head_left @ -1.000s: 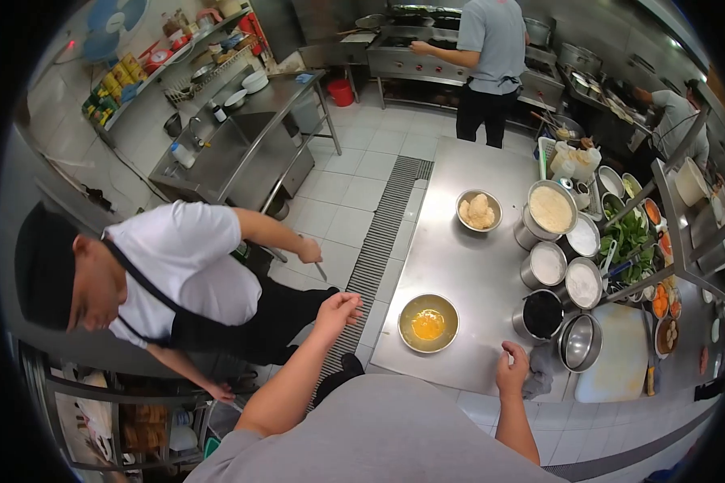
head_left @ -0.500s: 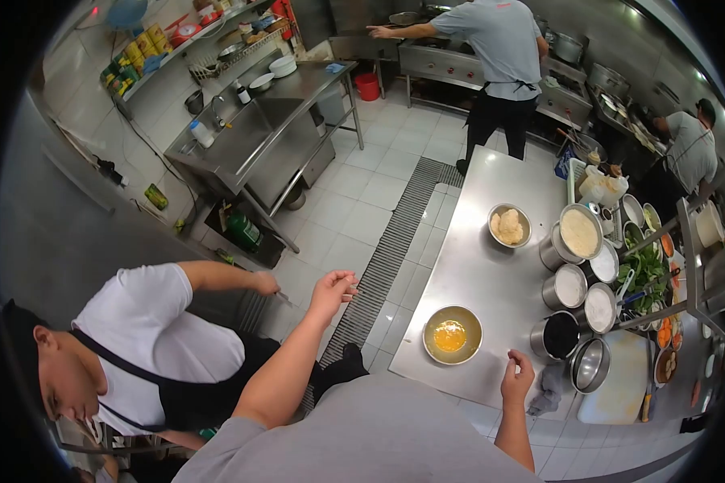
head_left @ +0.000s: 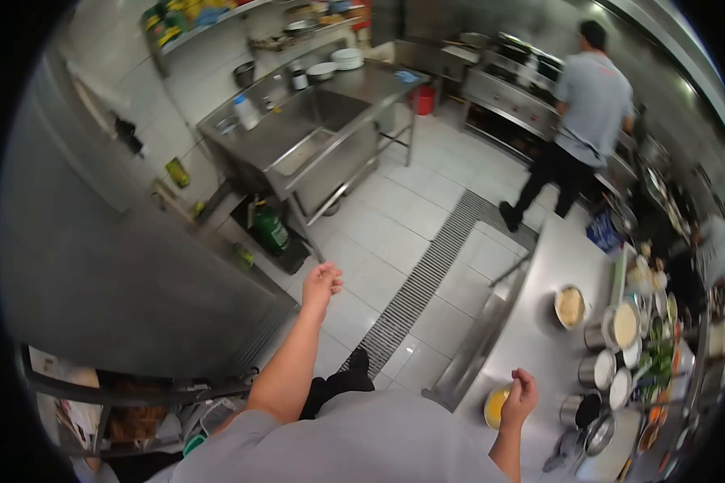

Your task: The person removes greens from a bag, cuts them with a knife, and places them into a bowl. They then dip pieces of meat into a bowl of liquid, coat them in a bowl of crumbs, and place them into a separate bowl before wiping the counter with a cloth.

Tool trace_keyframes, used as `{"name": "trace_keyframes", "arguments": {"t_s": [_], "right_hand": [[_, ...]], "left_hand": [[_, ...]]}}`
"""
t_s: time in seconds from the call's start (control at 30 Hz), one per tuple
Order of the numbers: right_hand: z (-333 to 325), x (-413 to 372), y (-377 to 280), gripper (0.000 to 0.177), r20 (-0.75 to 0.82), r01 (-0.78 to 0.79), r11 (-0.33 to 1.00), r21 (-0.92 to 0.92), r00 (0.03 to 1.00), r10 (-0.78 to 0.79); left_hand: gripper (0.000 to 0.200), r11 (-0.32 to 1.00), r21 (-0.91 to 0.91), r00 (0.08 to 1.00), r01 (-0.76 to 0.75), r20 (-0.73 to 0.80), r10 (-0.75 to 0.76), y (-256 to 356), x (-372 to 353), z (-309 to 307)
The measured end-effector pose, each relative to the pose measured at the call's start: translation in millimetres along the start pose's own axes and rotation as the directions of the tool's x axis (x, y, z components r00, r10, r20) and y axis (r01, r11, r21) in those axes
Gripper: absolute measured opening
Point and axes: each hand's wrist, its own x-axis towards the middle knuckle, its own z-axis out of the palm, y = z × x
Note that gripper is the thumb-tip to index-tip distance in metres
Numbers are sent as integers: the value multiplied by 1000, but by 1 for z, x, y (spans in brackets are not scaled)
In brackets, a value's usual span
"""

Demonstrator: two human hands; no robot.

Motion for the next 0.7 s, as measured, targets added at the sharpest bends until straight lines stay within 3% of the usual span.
{"name": "trace_keyframes", "arguments": {"t_s": [0.07,0.13,0.23,0.27,0.33,0.47,0.53,0.57,0.63,0.7], "right_hand": [[49,4,-32,23,67,-56,997,-61,996,61],[92,13,-36,22,168,-3,998,-60,986,13],[149,25,-41,21,285,-46,999,4,958,43],[169,32,-41,21,314,-39,999,11,949,33],[205,45,-38,19,295,-17,996,83,956,-9],[269,82,-67,19,413,75,993,95,904,-108],[302,99,-79,19,457,97,993,67,881,-117],[319,108,-85,18,494,102,993,67,861,-122],[353,126,-94,18,555,143,987,75,816,-161],[389,145,-92,18,607,177,980,89,771,-194]], "left_hand": [[29,976,-95,965,-198,-192,177,31,31,-51],[31,917,-75,864,-392,-372,339,85,45,-101],[38,682,143,545,-717,-493,677,179,24,-160],[41,578,242,414,-779,-493,765,209,7,-170],[50,436,320,243,-841,-496,833,255,-24,-182],[56,399,359,179,-844,-513,839,293,-55,-202],[60,507,269,358,-819,-452,817,296,-59,-214],[60,509,276,349,-815,-466,813,299,-62,-214],[64,583,197,432,-788,-499,751,304,-67,-211],[65,581,217,423,-784,-500,756,305,-69,-212]]}}
